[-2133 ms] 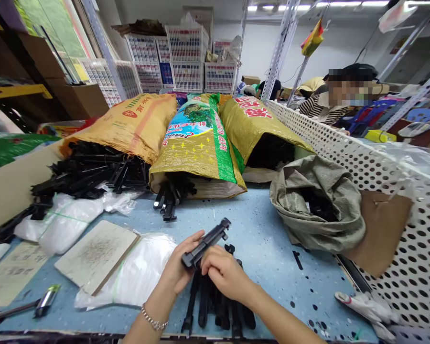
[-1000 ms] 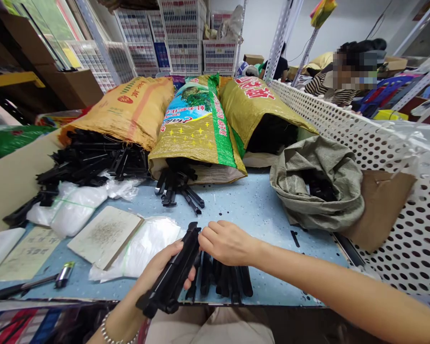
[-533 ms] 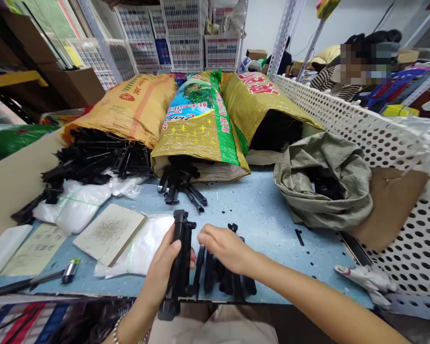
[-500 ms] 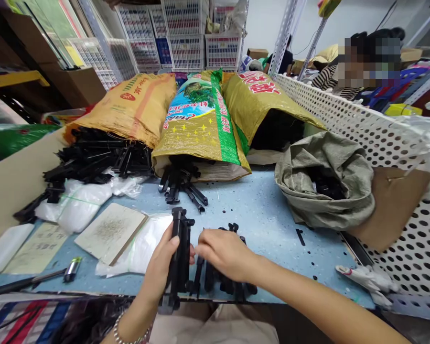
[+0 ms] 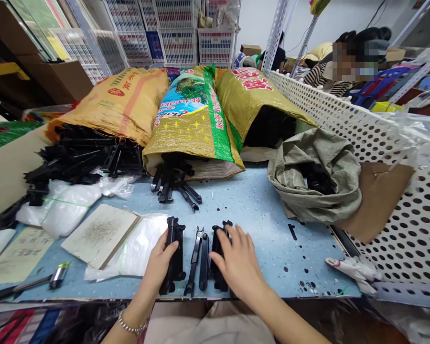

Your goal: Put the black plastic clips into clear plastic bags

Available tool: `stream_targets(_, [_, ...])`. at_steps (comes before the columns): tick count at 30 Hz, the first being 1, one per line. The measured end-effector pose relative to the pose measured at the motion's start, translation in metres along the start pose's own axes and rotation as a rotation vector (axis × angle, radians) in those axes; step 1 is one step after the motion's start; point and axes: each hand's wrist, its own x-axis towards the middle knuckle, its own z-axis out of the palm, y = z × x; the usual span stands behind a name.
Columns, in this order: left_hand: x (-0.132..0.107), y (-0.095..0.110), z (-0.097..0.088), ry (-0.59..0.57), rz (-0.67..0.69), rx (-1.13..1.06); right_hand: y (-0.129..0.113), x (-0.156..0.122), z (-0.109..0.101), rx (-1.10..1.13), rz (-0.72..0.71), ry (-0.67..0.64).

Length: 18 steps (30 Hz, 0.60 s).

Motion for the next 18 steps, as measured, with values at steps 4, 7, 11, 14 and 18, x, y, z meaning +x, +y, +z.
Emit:
stream_targets(4, [-0.005, -0.025, 0.024, -0.077, -0.012, 0.004, 0.041, 0.003, 0.012, 0.025, 0.139, -0.106])
stream_targets(7, [-0.019, -0.034, 0.044, -0.082, 0.052, 0.015, 0.049, 0.029, 0.006, -0.05, 0.111, -0.164])
stream_targets(11, [-0.034, -0.041, 0.058, -0.079, 0.123, 0.026, 0.017, 0.097, -0.001, -0.038, 0.095, -0.193])
stream_targets(14, [-0.036, -0.041, 0.059, -0.117, 0.145, 0.04, -0.013, 0.151, 0.009, 0.029, 0.162, -0.237])
stream_targets(18, [-0.02, -0.023, 0.044, -0.107, 0.076, -0.04, -0.026, 0.179, 0.019, 0.092, 0.21, -0.294])
